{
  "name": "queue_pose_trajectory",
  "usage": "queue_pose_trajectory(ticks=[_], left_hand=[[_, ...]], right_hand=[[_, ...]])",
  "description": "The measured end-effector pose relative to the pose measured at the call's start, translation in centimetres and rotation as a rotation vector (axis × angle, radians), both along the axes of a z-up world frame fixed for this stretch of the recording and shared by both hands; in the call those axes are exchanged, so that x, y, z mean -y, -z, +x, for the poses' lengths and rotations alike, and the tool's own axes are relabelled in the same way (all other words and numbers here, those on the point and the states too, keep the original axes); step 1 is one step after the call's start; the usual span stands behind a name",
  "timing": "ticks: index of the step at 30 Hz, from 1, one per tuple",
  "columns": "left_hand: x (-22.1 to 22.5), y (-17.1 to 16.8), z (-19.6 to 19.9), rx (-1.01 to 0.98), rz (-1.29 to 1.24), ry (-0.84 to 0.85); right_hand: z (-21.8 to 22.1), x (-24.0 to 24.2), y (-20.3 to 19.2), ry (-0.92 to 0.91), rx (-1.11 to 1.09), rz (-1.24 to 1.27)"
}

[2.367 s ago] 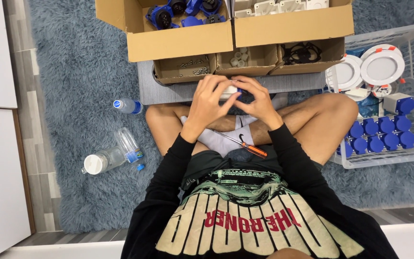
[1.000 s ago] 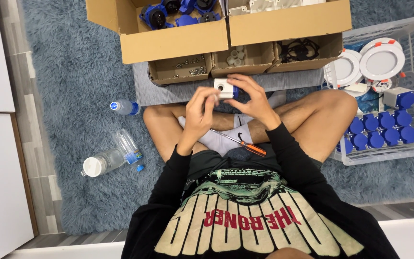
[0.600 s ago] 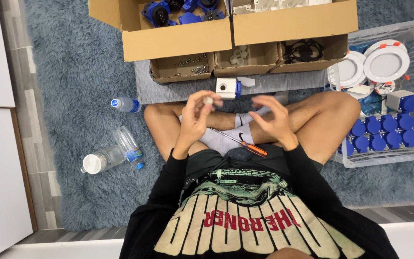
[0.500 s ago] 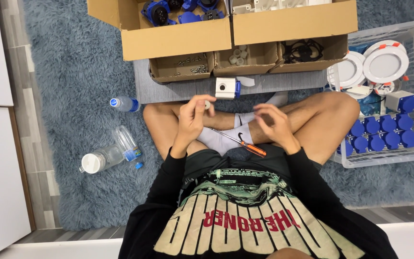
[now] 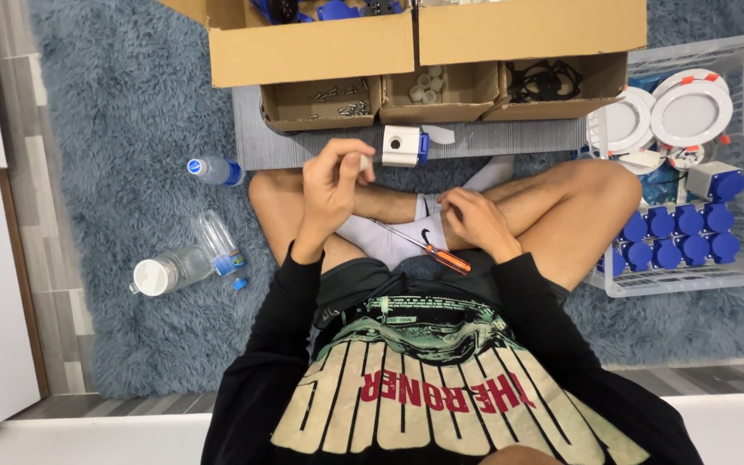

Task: The person assembles various electrical junction boxes and plastic housings by hand while using a screwdriver.

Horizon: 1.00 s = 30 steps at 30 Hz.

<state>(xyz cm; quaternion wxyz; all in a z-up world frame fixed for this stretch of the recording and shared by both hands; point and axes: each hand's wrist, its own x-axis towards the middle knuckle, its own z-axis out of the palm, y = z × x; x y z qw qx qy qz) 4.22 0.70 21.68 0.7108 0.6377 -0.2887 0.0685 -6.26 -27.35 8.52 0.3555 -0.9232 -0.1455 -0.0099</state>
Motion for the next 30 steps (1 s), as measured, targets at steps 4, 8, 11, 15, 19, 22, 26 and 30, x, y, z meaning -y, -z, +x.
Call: queue_pose_trajectory(ticks=[4, 8, 11, 15, 19, 22, 26, 30], left_hand=[[0.3, -2.4, 0.8, 0.123, 0.053, -0.061], [1.0, -5.5, 0.7, 0.193, 0.046, -0.050], [1.3, -5.6, 1.1, 0.092, 0.048, 0.022], [1.3, -5.6, 2.2, 0.132, 0.133, -0.033], [1.8, -7.2, 2.7, 0.282, 0.335, -0.060], [2.6, -7.3, 4.0, 0.402, 0.341, -0.049], [3.6, -6.9, 5.6, 0.567, 0.418, -0.070], [4.7, -5.7, 7.0, 0.648, 0.484, -0.112]], right_hand=[[0.0, 0.2, 0.6, 0.010, -0.038, -0.051], [-0.1, 0.1, 1.2, 0.029, -0.081, -0.120], [-0.2, -0.1, 0.8, 0.034, -0.134, -0.154], [-0.1, -0.4, -0.2, 0.020, -0.179, -0.196], [-0.5, -0.9, -1.0, -0.005, -0.274, -0.177], [-0.4, -0.6, 0.1, -0.042, -0.241, -0.239], [-1.2, -0.7, 1.9, -0.118, -0.186, -0.285], [-2.2, -0.9, 1.0, -0.227, -0.159, -0.268]])
